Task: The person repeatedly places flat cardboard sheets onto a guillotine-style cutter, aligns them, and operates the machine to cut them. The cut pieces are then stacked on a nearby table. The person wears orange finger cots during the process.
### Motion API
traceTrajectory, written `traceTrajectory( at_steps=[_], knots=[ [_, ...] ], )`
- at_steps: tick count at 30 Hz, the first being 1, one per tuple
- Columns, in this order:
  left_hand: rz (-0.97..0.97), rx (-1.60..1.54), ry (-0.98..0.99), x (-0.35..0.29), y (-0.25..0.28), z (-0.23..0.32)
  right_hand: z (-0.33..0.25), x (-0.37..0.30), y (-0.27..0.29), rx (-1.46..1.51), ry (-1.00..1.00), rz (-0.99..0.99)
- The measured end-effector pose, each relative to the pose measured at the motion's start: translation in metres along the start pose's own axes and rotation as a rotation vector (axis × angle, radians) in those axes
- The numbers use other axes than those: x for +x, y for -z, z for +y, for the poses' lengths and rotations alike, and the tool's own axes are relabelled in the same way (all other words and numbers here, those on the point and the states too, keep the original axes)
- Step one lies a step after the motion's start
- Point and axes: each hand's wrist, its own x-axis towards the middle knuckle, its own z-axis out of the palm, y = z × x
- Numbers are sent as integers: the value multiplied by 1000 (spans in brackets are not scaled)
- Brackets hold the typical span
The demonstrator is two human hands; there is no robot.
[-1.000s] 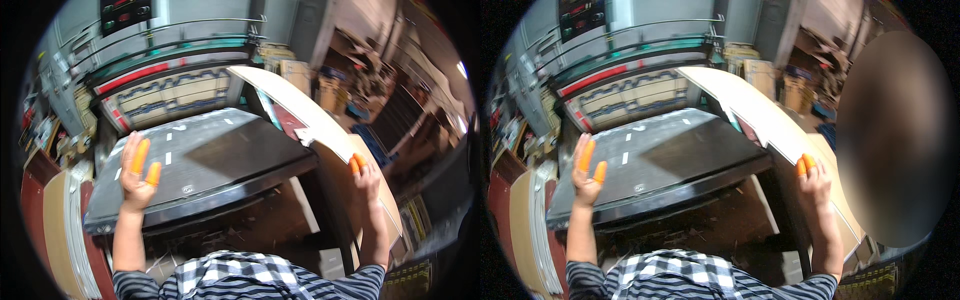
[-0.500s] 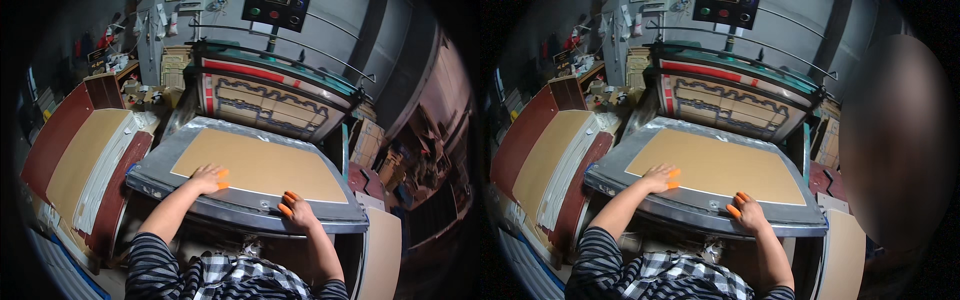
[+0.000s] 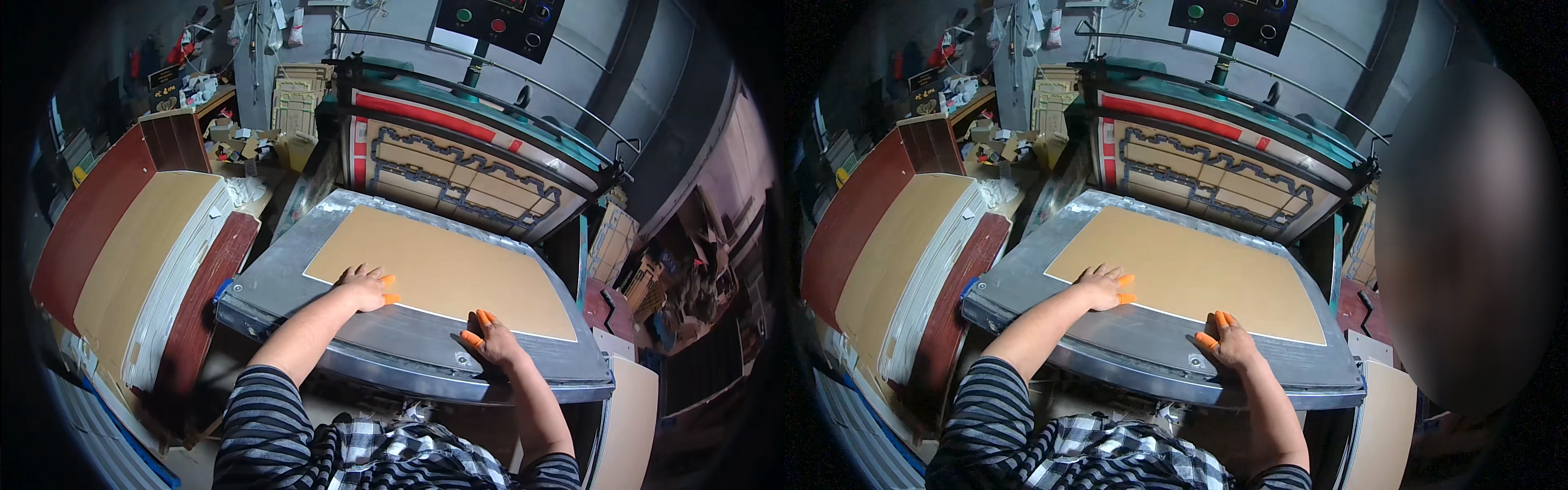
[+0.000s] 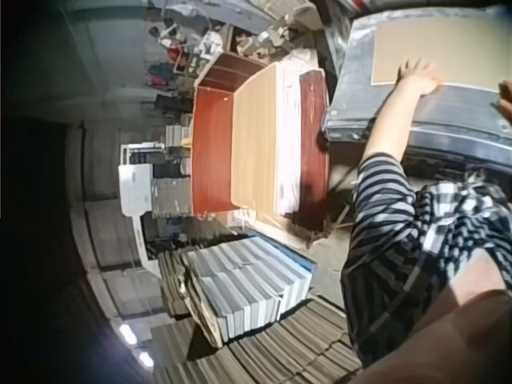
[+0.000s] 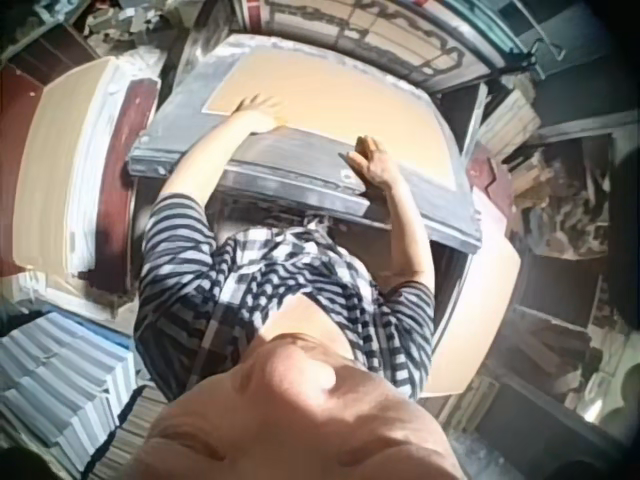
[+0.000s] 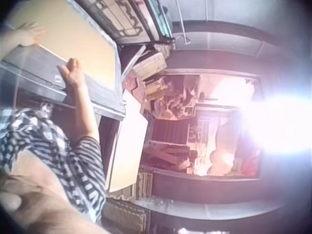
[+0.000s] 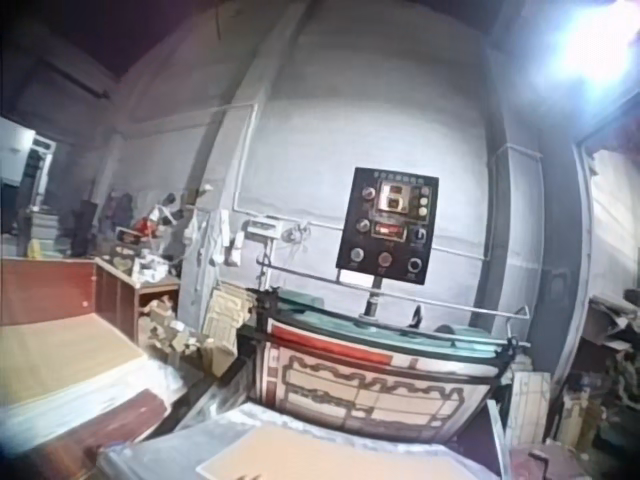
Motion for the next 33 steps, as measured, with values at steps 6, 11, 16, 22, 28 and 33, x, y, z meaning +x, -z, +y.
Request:
traceTrajectory(
  at_steps=[6, 11, 16, 22, 28, 33],
  knots=[
    [95, 56, -198, -21, 10, 58, -17, -3, 4, -13, -51, 12],
    [51, 23, -341, -19, -6, 115, -11, 1, 6, -20, -48, -14],
    [44, -17, -302, -11, -17, 115, 0, 21, 23, -53, -126, -163],
    [70, 93, -264, -14, -16, 120, -3, 85, 132, -144, 45, 474],
    [312, 13, -340, 0, -41, 107, -97, 166, 295, -204, 36, 950],
    [283, -92, -316, -4, -34, 109, -120, 239, 364, -407, -111, 1031]
  ],
)
